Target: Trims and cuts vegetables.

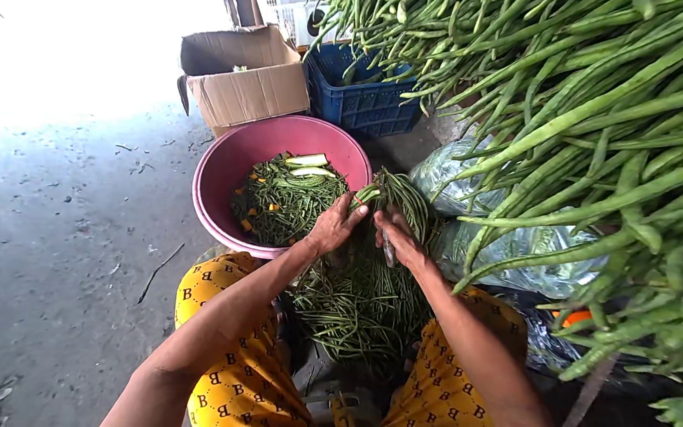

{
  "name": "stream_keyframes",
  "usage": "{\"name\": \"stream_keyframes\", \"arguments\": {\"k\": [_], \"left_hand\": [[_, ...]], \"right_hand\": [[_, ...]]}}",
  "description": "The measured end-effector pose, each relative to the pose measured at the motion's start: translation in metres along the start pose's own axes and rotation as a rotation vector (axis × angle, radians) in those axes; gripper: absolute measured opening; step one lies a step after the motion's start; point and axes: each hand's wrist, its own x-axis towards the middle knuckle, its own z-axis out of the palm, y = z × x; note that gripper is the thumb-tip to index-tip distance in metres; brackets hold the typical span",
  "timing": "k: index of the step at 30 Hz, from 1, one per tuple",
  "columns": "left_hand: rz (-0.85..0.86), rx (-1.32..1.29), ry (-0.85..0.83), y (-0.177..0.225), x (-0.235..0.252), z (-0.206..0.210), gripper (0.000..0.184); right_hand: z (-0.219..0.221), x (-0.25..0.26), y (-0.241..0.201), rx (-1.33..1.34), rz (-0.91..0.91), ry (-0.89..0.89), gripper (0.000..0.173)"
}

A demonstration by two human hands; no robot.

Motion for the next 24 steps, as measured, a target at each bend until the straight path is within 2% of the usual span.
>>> {"name": "stream_keyframes", "arguments": {"k": [3, 8, 12, 17, 20, 24], "left_hand": [[0.005, -0.030, -0.010, -0.003, 0.000, -0.002, 0.042], [-0.033, -0.334, -0.097, -0.016, 0.002, -0.005, 0.029], [-0.098, -0.427, -0.114, -0.013, 0.001, -0.011, 0.034], [-0.123, -0.248, -0.239, -0.010, 0.004, -0.008, 0.029], [-0.105, -0.081, -0.319, -0.007, 0.004, -0.009, 0.030], [-0.070, 0.089, -0.400, -0.016, 0.006, -0.004, 0.039]], "right_hand": [[0.008, -0.002, 0.005, -0.027, 0.027, -0.025, 0.024], [0.018, -0.006, 0.011, -0.029, 0.097, 0.004, 0.031], [0.023, -0.008, 0.015, 0.004, 0.151, 0.013, 0.033], [0.027, -0.010, 0.013, -0.040, 0.105, -0.020, 0.036], [0.029, -0.009, 0.017, -0.058, 0.165, 0.013, 0.038], [0.038, -0.013, 0.027, -0.036, 0.230, 0.033, 0.043]]}}
